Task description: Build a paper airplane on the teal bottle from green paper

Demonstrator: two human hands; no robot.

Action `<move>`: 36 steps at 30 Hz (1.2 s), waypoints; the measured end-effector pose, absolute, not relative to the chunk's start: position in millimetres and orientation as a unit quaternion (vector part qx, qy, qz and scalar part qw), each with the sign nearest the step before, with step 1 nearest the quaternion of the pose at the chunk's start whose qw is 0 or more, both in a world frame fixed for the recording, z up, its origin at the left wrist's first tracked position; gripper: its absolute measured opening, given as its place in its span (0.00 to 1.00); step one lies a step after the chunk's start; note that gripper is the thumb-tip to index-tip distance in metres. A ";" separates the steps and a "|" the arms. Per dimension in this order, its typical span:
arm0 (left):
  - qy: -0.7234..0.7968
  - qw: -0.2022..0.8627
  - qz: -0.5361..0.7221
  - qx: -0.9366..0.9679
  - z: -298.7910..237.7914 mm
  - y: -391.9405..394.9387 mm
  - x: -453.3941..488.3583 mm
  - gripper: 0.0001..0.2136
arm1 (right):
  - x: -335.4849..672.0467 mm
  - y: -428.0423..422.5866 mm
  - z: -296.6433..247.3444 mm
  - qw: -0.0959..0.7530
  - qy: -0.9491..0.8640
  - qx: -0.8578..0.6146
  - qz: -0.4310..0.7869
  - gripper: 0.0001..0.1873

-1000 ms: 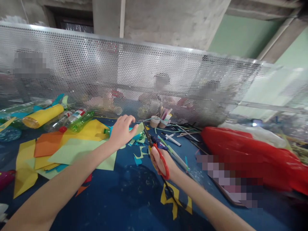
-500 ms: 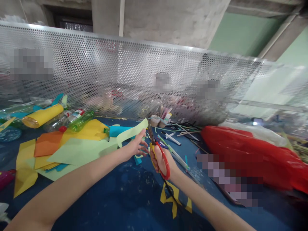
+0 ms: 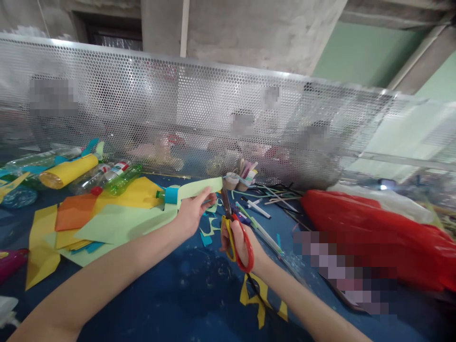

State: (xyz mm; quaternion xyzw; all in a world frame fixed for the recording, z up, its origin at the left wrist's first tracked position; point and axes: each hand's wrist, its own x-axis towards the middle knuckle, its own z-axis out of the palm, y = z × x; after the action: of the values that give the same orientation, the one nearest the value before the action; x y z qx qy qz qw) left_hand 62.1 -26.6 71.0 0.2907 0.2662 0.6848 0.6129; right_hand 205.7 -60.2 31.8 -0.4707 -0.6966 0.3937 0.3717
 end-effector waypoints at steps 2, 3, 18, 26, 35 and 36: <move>0.256 0.619 0.686 0.283 69.6 -27.4 63.9 0.09 | 205.9 -59.2 30.4 0.374 -0.708 -0.450 0.396 0.31; 0.251 0.622 0.686 0.282 69.1 -28.0 64.7 0.09 | 205.8 -59.0 30.2 0.375 -0.714 -0.444 0.392 0.31; 0.289 0.617 0.667 0.301 69.7 -30.7 66.0 0.08 | 209.4 -56.8 32.9 0.376 -0.740 -0.454 0.325 0.29; 0.295 0.601 0.666 0.329 66.7 -26.5 62.5 0.11 | 210.2 -54.5 32.2 0.384 -0.723 -0.454 0.353 0.29; 0.297 0.600 0.665 0.331 65.9 -24.7 61.4 0.11 | 206.6 -60.1 34.0 0.386 -0.651 -0.499 0.421 0.28; 0.297 0.600 0.666 0.329 66.3 -24.8 61.3 0.11 | 206.5 -60.0 34.0 0.384 -0.650 -0.503 0.421 0.28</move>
State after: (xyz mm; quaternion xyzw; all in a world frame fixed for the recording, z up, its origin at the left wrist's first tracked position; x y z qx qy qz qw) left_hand 61.3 -24.8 66.3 0.3295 0.2969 0.6655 0.6003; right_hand 206.5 -60.0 34.0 -0.5026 -0.6503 0.4207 0.3841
